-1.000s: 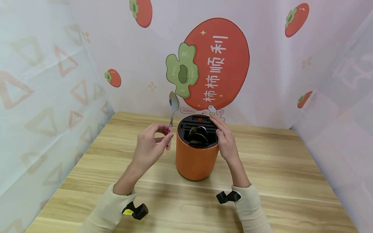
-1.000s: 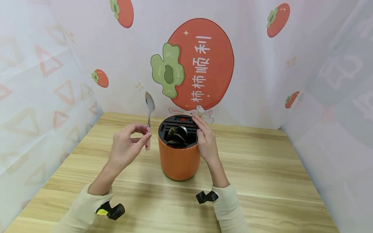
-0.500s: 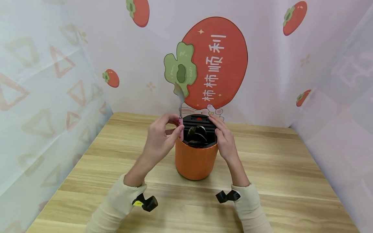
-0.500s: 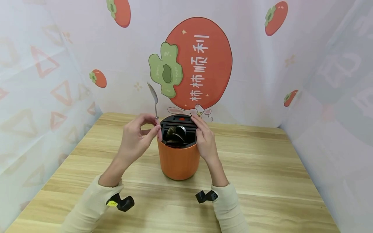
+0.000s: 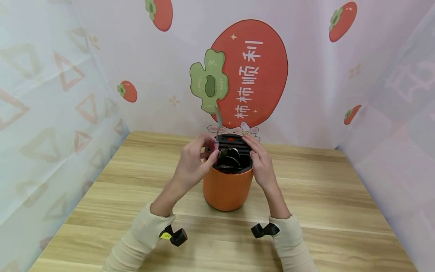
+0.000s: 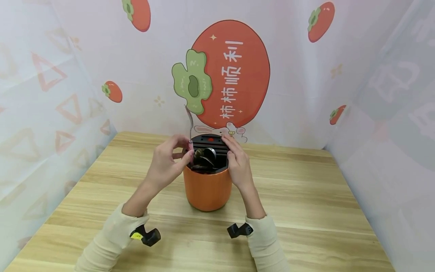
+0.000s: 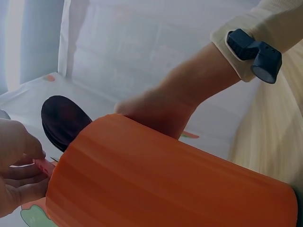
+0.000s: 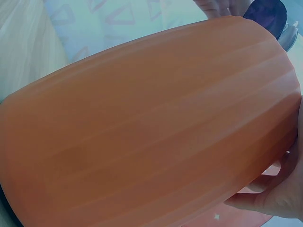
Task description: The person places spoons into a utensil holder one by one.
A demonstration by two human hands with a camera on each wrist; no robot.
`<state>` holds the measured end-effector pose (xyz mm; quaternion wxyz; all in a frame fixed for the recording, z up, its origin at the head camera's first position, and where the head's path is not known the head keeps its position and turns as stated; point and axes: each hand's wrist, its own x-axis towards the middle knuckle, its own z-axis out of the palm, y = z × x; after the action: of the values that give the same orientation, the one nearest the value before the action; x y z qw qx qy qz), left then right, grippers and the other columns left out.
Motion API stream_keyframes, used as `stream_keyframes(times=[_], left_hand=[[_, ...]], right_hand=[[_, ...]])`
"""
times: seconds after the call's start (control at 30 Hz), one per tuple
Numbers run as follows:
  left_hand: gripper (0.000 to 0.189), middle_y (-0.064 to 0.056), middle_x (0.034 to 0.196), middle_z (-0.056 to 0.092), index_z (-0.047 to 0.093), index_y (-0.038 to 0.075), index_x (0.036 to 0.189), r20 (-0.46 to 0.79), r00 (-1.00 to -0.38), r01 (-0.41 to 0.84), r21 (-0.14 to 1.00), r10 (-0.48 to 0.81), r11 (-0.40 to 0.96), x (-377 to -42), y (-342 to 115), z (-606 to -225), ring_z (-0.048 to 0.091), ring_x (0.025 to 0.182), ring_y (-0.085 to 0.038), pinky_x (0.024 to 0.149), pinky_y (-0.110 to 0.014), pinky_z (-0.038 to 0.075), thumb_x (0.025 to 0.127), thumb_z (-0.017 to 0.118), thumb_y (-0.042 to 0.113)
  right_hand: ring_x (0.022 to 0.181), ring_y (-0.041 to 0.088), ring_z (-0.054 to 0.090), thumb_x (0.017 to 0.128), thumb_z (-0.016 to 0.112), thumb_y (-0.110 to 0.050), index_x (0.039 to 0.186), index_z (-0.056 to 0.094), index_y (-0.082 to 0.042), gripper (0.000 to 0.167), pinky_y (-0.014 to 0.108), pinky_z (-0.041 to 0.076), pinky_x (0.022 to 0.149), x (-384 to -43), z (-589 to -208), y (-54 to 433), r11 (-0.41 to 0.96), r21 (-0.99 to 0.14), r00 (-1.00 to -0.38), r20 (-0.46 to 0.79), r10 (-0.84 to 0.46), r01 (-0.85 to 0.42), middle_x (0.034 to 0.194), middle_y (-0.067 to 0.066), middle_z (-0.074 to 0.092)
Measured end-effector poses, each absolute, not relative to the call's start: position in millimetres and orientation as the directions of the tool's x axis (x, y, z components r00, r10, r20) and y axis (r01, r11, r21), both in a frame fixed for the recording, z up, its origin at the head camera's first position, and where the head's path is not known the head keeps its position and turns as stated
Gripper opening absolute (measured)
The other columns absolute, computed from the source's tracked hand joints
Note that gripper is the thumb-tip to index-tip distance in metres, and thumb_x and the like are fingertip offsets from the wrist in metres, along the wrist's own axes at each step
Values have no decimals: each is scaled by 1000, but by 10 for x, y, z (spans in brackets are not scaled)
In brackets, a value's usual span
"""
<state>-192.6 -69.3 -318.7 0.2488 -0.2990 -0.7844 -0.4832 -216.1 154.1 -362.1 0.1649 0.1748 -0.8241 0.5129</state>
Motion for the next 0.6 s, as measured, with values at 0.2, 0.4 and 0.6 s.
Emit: stream_keyframes(times=[0.2, 0.4, 0.6], left_hand=[[14, -8, 91, 64, 62, 2, 101, 670, -702, 703, 596, 242, 389, -1919, -705, -3220, 64, 82, -14, 71, -22, 60, 88, 66, 0], [17, -12, 95, 68, 65, -2, 100, 656, -733, 660, 625, 178, 416, -1872, -756, -3235, 68, 85, -20, 72, -27, 61, 86, 58, -9], [21, -13, 91, 69, 65, -3, 97, 645, -755, 625, 653, 120, 427, -1876, -808, -3281, 69, 86, -22, 71, -31, 62, 83, 53, -13]], right_hand=[[149, 23, 34, 99, 33, -6, 144, 54, -9, 50, 51, 24, 123, -2157, -3613, 1542, 407, -784, -878, 465, -115, -469, 153, 11, 47], [149, 24, 34, 98, 34, -5, 144, 54, -9, 50, 51, 24, 123, -2142, -3609, 1539, 405, -788, -880, 460, -114, -464, 153, 10, 47], [149, 23, 33, 98, 33, -6, 144, 54, -10, 51, 50, 24, 123, -2122, -3577, 1573, 420, -789, -888, 446, -109, -448, 154, 7, 47]])
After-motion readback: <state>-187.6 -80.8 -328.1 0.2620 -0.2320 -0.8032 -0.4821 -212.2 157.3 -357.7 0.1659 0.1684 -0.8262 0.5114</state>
